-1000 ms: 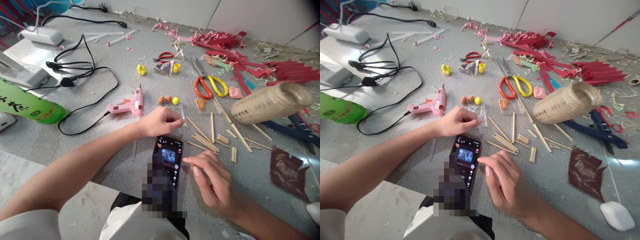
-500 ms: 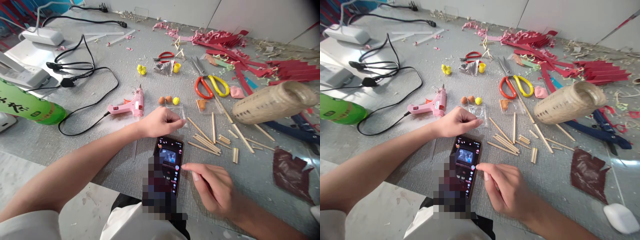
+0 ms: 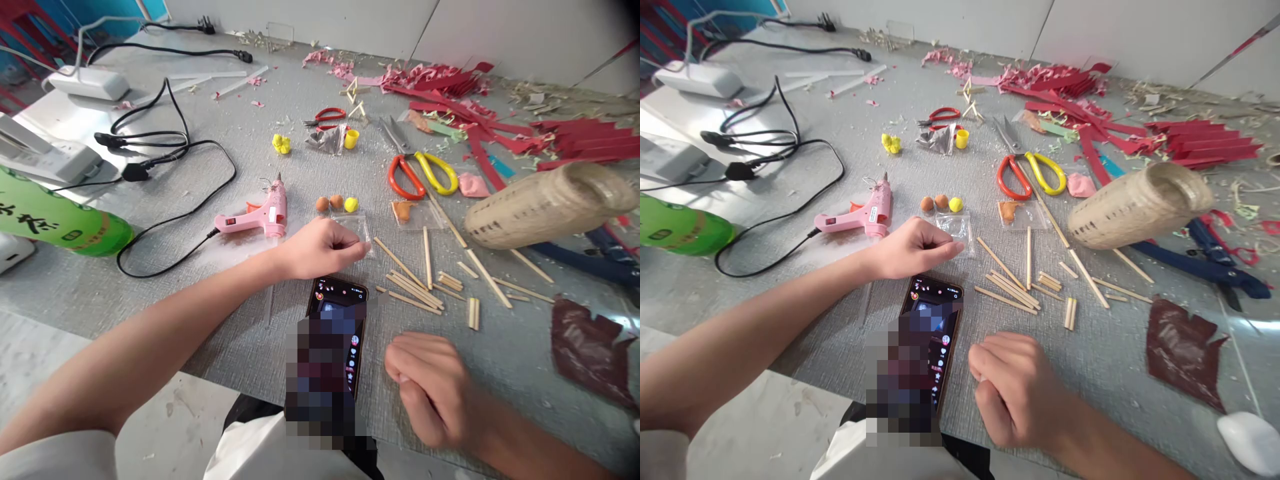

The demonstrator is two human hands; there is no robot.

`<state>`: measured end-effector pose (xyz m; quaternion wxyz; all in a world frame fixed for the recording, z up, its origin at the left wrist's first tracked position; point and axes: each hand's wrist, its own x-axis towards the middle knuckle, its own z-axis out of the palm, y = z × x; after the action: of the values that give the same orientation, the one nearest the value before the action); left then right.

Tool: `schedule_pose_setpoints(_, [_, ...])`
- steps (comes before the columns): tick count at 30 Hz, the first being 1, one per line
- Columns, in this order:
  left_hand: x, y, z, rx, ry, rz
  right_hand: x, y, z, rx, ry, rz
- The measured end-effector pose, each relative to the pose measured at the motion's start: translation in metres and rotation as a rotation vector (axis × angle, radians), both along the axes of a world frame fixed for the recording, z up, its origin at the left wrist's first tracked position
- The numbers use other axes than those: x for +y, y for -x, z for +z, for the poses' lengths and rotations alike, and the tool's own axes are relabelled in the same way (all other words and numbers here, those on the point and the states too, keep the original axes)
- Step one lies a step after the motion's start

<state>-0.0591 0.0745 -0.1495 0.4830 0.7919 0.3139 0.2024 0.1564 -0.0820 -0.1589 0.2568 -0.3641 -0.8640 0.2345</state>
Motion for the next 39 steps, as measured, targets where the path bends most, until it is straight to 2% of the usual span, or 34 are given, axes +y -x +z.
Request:
schedule_pose_setpoints(17, [-0.001,0.0,-0.001,-0.009,0.002,-0.001,-0.002,-0.003,-0.005,-0.018,-0.009,0.048])
schedule_pose_setpoints(28, [0.001,-0.002,-0.001,-0.017,-0.018,0.001,-0.004,-0.005,-0.011,0.006,0.004,0.025])
schedule_pose_setpoints(39, [0.0,-0.001,0.0,0.004,-0.015,0.004,-0.004,-0.004,-0.009,0.004,0.0,0.039])
